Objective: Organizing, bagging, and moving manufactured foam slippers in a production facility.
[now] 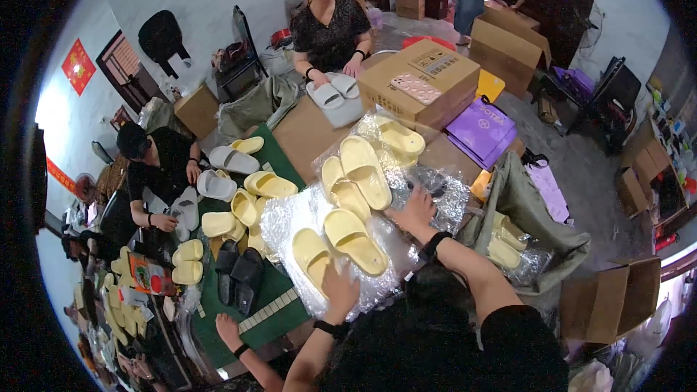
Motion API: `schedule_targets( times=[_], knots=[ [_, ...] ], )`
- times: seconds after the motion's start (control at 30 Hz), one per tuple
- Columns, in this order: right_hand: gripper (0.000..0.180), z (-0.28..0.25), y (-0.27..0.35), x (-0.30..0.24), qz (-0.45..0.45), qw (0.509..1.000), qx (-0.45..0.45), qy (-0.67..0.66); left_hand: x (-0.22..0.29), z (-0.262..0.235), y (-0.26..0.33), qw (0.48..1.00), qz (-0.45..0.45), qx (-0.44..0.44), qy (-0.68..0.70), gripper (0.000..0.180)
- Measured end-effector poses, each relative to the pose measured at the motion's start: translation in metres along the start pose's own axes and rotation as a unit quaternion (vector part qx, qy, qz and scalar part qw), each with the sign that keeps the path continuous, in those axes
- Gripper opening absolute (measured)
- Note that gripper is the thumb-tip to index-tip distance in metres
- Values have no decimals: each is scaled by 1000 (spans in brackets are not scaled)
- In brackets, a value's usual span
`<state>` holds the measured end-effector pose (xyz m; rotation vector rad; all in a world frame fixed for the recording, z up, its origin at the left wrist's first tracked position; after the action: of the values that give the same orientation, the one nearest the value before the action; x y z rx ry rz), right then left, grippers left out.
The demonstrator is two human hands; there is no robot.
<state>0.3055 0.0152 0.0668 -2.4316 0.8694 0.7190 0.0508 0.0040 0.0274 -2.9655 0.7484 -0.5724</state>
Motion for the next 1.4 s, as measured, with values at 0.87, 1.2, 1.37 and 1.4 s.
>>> schedule_targets(
  times=[0.87, 1.2, 1.37, 1.4],
  knots=[
    [51, -21, -179, -25, -168, 932, -114, -301, 6, 76, 64, 975, 82, -143, -152, 54],
    [44, 6, -152, 113, 200, 901, -293, -250, 16, 77, 61, 974, 58, -135, -175, 59],
    [20, 43, -144, 154, 351, 795, -337, -363, 20, 79, 62, 974, 49, -143, -169, 59],
    [23, 45, -142, 153, 351, 799, -310, -377, 20, 78, 61, 975, 50, -142, -165, 59]
  ],
)
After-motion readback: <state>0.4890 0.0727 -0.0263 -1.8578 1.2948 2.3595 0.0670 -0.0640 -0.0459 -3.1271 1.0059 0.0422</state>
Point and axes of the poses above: each hand's wrist, its own y-axis away from the middle knuckle, its own z-axis out of the palm, x = y × z, the point moved 1 cm from there along -y, towards the middle knuckle, and after that the axes turned 11 degrees about -y, right-handed, at the moved point
